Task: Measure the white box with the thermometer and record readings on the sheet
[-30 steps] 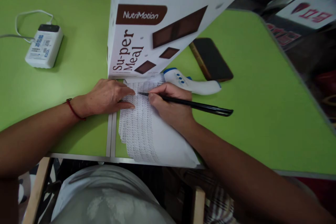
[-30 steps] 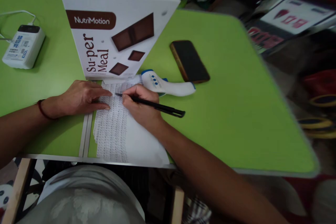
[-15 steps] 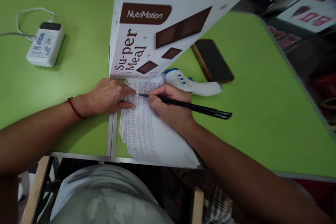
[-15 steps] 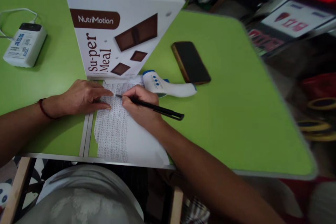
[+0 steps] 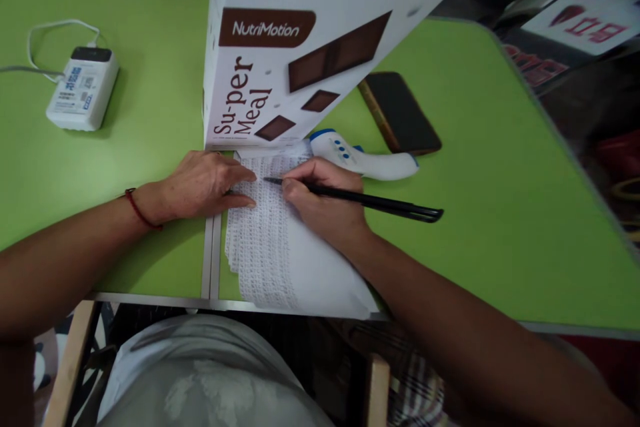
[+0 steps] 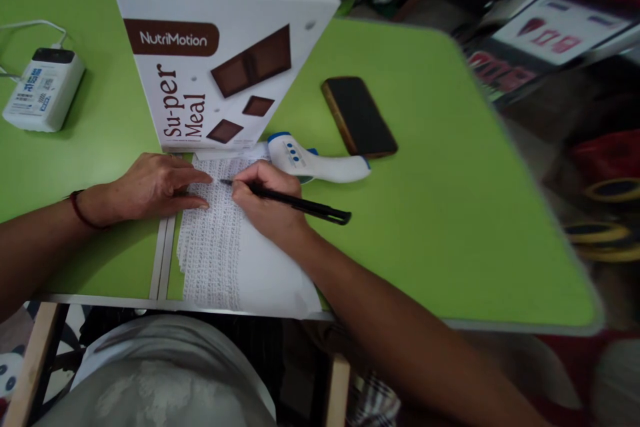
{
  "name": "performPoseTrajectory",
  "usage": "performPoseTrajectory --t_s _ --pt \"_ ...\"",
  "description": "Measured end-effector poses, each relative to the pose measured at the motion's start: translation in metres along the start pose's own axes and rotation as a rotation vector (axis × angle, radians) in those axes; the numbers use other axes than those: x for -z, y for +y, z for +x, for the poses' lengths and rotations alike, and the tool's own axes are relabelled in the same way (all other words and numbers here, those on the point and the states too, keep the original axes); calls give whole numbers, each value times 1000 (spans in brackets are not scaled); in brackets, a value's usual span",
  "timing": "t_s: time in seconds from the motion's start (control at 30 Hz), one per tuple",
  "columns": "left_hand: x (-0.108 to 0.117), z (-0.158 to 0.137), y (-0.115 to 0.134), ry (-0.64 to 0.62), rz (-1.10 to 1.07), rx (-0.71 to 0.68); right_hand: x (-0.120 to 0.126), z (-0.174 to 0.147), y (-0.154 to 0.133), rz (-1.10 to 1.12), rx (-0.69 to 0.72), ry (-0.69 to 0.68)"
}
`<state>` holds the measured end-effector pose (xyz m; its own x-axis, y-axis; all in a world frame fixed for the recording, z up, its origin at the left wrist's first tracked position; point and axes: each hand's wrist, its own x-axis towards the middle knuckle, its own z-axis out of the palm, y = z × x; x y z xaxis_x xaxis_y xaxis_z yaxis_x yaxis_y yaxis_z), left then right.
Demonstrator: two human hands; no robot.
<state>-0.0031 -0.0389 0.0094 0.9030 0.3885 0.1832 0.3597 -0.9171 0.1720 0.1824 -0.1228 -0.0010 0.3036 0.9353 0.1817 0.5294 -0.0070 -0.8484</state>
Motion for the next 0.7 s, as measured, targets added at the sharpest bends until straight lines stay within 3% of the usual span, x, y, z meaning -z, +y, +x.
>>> performPoseTrajectory --t_s 0.7 --pt "0 0 -1 4 -15 -7 -1 0 -1 -4 -4 49"
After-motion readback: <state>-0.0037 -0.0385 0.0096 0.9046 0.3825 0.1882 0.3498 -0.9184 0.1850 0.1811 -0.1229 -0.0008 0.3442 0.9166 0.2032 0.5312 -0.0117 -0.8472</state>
